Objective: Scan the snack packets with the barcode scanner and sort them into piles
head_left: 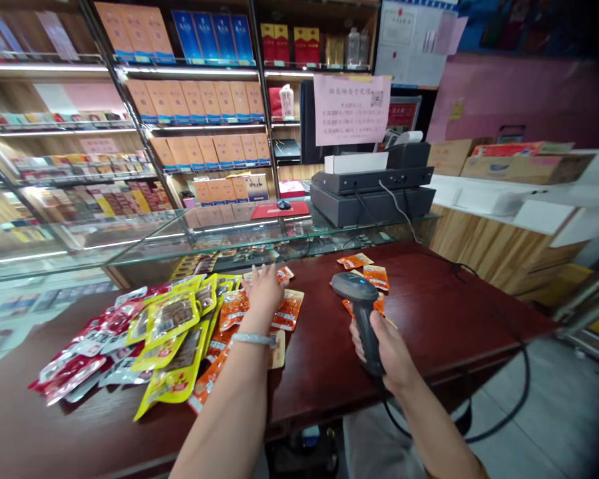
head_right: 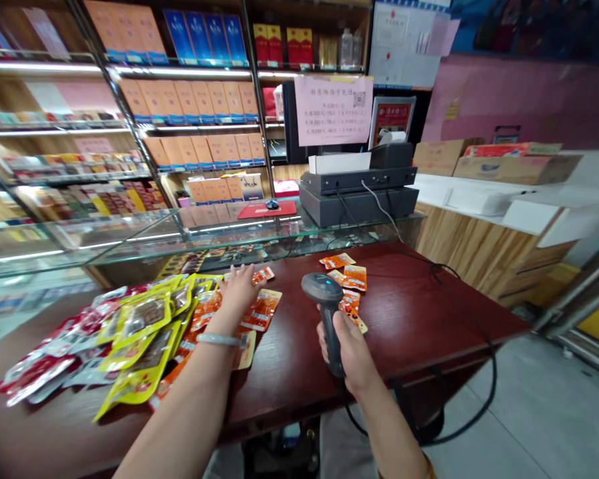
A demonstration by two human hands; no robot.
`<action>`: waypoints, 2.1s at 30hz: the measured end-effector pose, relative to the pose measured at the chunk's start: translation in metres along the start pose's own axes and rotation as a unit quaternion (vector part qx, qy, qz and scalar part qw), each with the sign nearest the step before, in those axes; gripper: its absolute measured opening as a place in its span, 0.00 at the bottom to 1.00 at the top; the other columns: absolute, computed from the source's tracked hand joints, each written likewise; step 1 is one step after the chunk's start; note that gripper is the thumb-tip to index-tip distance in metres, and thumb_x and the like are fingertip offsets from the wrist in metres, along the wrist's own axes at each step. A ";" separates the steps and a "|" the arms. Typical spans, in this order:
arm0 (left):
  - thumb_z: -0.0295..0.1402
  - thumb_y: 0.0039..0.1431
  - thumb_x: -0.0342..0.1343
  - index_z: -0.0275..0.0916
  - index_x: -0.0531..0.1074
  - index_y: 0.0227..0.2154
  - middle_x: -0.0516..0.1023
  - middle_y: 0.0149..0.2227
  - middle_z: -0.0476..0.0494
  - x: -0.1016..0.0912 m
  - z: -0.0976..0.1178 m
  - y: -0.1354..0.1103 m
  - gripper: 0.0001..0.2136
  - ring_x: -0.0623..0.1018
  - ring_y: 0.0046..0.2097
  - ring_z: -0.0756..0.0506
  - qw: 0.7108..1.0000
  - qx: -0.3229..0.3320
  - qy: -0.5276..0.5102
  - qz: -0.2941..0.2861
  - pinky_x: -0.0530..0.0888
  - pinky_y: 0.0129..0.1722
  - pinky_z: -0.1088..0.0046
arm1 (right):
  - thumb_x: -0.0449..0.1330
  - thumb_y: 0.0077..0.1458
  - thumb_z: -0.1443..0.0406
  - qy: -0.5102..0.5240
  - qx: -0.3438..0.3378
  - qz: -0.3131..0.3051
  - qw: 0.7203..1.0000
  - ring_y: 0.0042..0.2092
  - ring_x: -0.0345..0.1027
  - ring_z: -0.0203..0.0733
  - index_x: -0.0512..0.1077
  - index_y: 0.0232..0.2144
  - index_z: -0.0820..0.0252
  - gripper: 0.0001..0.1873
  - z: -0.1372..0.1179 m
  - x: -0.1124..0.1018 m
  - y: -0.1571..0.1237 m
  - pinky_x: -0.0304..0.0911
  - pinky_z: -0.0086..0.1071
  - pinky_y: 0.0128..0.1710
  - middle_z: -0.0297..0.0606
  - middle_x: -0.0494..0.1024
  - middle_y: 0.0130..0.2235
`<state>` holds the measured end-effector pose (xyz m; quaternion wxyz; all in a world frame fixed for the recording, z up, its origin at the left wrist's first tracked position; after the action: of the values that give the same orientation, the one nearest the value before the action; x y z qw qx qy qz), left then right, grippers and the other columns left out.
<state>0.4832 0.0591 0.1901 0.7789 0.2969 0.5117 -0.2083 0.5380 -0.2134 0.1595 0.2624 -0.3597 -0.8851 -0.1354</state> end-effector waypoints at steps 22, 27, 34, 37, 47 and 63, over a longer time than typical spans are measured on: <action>0.50 0.55 0.57 0.35 0.75 0.44 0.76 0.48 0.30 0.020 0.026 -0.007 0.23 0.72 0.55 0.35 0.986 0.136 0.080 -0.052 0.63 0.57 0.60 | 0.59 0.59 0.47 -0.003 0.003 -0.018 1.000 0.20 0.53 0.30 0.70 0.47 0.58 0.23 0.001 -0.002 0.001 0.50 0.22 0.17 0.29 0.66 0.25; 0.47 0.56 0.57 0.37 0.68 0.46 0.78 0.45 0.31 0.014 0.025 -0.007 0.21 0.77 0.49 0.36 0.996 0.031 0.020 -0.087 0.70 0.44 0.65 | 0.60 0.57 0.47 -0.004 0.007 -0.011 1.000 0.20 0.54 0.30 0.71 0.44 0.57 0.23 0.004 -0.005 0.002 0.51 0.23 0.17 0.30 0.67 0.25; 0.42 0.68 0.42 0.40 0.64 0.47 0.80 0.42 0.36 0.011 0.028 -0.002 0.14 0.80 0.44 0.41 0.977 -0.038 -0.210 0.013 0.71 0.39 0.69 | 0.60 0.57 0.47 -0.011 0.020 -0.027 0.999 0.20 0.54 0.29 0.72 0.42 0.57 0.22 0.005 -0.003 0.002 0.52 0.22 0.17 0.31 0.68 0.26; 0.42 0.68 0.41 0.40 0.64 0.46 0.80 0.41 0.37 0.010 0.033 -0.005 0.13 0.80 0.44 0.41 0.973 -0.034 -0.226 0.031 0.71 0.39 0.69 | 0.59 0.58 0.46 -0.036 0.025 -0.039 0.998 0.20 0.53 0.29 0.72 0.39 0.60 0.23 0.003 0.000 0.000 0.51 0.22 0.17 0.31 0.67 0.24; 0.42 0.67 0.42 0.41 0.64 0.44 0.79 0.37 0.39 0.010 0.039 -0.009 0.12 0.79 0.40 0.43 0.967 -0.022 -0.252 0.024 0.70 0.38 0.70 | 0.57 0.60 0.47 -0.024 0.024 -0.045 0.998 0.20 0.51 0.28 0.71 0.46 0.59 0.24 0.003 0.000 0.001 0.50 0.21 0.17 0.29 0.65 0.24; 0.45 0.37 0.69 0.44 0.77 0.45 0.76 0.47 0.40 -0.004 0.036 -0.027 0.28 0.73 0.51 0.35 0.934 0.270 -0.056 -0.228 0.68 0.53 0.56 | 0.56 0.61 0.48 -0.032 0.021 -0.038 0.999 0.21 0.54 0.28 0.70 0.49 0.61 0.24 0.005 -0.004 0.001 0.52 0.22 0.17 0.30 0.67 0.25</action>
<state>0.4895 0.0149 0.1977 0.6284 0.3594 0.4453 -0.5268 0.5394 -0.2130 0.1528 0.2362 -0.3244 -0.9087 -0.1154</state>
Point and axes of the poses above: each hand's wrist, its own y-axis towards the middle knuckle, its own x-axis out of the palm, z = x × y, the point moved 2 cm from there along y, towards the middle knuckle
